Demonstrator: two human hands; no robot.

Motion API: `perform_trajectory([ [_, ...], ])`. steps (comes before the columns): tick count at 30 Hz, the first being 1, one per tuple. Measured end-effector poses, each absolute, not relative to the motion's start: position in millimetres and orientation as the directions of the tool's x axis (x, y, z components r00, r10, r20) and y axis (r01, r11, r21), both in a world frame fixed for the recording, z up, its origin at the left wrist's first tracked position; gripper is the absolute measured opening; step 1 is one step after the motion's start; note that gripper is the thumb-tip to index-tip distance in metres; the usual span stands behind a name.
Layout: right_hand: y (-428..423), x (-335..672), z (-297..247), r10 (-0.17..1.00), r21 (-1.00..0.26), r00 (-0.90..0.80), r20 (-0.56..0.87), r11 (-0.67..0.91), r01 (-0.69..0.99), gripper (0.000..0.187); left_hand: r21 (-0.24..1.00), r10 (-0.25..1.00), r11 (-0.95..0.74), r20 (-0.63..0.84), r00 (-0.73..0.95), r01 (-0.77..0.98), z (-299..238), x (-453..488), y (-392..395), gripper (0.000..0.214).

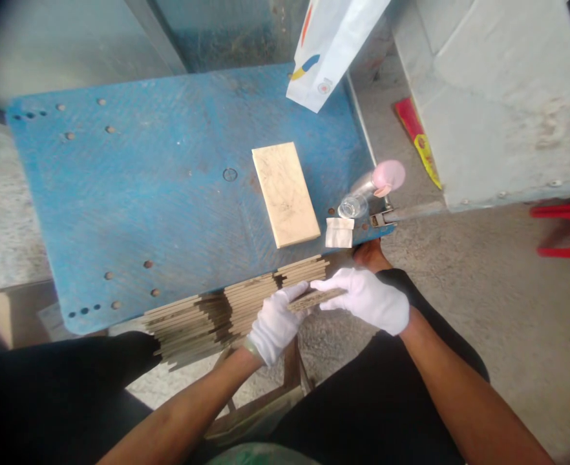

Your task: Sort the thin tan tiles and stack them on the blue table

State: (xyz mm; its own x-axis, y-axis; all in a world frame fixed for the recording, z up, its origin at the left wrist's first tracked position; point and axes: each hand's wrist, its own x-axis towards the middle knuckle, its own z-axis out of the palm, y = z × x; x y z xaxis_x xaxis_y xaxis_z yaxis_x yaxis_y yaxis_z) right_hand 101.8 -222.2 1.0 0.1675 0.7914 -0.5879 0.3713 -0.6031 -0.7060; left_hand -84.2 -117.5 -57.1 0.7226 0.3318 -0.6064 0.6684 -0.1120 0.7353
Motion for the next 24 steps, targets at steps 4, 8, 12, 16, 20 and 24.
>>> perform_trajectory([
  [4,-228.0,92.4,-18.9,0.819,-0.703,0.213,-0.533,-0.569,0.426,0.043,0.753,0.398,-0.179,-0.533,0.747,0.633,-47.0,-82.2,-105.2,0.053],
  [8,-232.8,80.2,-43.2,0.837,-0.722,0.243,-0.491,-0.546,0.425,0.045,0.703,0.383,-0.362,-0.486,0.786,0.612,-42.4,-82.5,-99.6,0.045],
  [12,-235.7,67.4,-67.1,0.864,-0.765,0.260,-0.430,-0.502,0.402,0.046,0.626,0.303,-0.553,-0.464,0.833,0.550,-52.2,-87.6,-98.3,0.035],
  [16,-238.8,62.7,-78.9,0.863,-0.733,0.257,-0.435,-0.505,0.456,0.043,0.569,0.198,-0.691,-0.445,0.873,0.447,-64.0,-86.2,-97.7,0.034],
  [20,-240.3,65.1,-76.9,0.833,-0.589,0.252,-0.493,-0.532,0.608,0.038,0.500,0.151,-0.763,-0.478,0.866,0.409,-67.4,-76.1,-98.1,0.029],
  [24,-235.3,67.5,-65.6,0.816,-0.476,0.291,-0.499,-0.539,0.695,0.033,0.471,0.126,-0.797,-0.482,0.867,0.378,-67.1,-69.2,-99.2,0.027],
])
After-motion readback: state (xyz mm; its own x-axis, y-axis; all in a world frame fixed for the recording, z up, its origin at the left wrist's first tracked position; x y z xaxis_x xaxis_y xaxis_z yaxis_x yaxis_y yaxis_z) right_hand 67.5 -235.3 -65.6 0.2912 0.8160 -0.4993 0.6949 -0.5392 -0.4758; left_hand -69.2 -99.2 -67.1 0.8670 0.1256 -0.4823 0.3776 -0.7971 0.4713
